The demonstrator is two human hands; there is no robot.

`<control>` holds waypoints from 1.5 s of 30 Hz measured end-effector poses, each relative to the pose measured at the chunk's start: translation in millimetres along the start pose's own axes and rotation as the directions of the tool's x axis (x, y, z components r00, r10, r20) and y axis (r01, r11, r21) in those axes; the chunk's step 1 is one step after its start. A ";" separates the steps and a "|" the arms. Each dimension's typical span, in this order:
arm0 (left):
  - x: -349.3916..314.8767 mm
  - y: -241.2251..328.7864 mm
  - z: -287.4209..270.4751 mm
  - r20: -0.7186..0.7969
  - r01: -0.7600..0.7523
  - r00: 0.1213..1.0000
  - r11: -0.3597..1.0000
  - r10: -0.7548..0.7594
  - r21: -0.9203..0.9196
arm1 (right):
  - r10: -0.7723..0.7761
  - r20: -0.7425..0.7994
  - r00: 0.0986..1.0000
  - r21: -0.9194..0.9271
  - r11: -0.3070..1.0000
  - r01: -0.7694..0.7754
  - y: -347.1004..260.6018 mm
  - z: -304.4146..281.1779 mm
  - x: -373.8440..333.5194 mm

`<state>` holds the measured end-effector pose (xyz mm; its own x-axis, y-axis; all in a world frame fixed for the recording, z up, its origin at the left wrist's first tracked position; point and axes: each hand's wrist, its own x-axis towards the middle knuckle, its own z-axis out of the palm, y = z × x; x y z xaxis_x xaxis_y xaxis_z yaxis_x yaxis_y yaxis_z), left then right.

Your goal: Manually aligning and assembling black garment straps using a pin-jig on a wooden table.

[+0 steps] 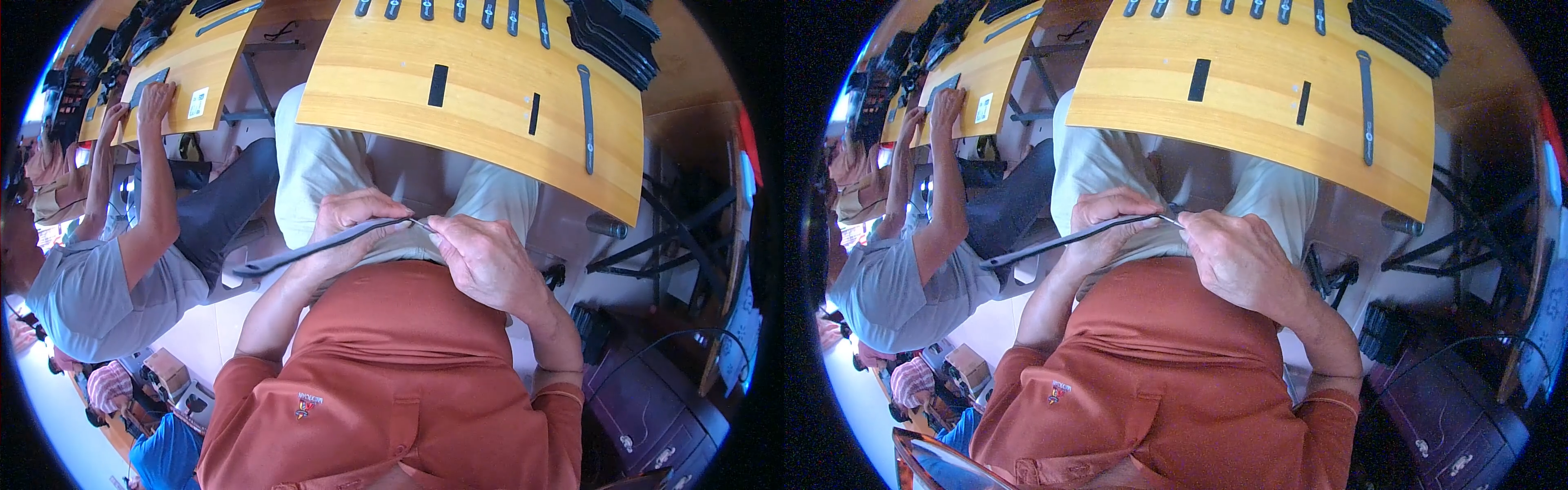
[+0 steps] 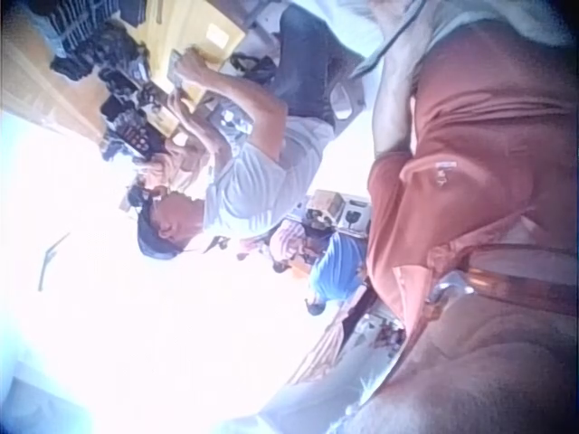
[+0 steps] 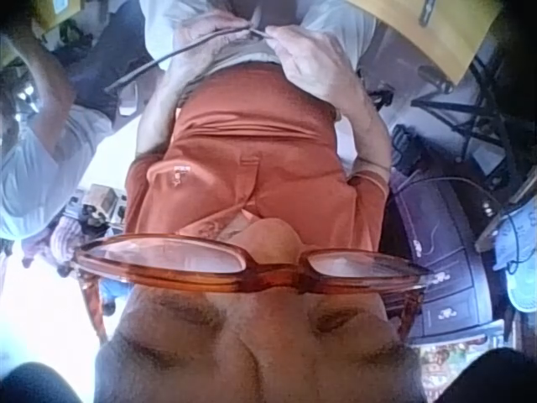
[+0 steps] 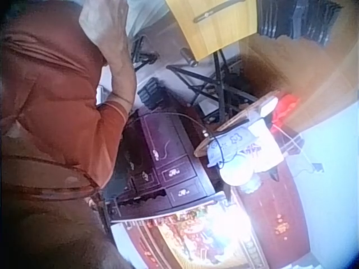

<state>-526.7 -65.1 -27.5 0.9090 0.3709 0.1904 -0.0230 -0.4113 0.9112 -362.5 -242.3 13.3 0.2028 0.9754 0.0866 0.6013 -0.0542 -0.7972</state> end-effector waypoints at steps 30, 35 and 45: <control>-13.7 -2.1 5.0 -0.191 0.014 0.978 0.934 -0.087 -0.356 | 0.115 0.213 0.970 0.470 0.859 -0.205 45.7 19.1 21.4; -16.1 -10.1 12.9 -0.067 0.225 0.940 0.757 -0.334 -0.613 | 0.105 0.204 0.973 0.457 0.869 -0.190 47.2 24.0 22.5; -8.9 -11.1 15.7 -0.152 0.159 0.953 0.861 -0.261 -0.484 | 0.159 0.142 0.977 0.489 0.847 -0.209 36.9 25.0 20.1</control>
<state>-527.9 -76.9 -45.0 0.8095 0.5871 -0.0009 -0.0771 0.1078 0.9912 -355.5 -219.4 -29.3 0.1836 0.9748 -0.1269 0.0886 -0.1449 -0.9855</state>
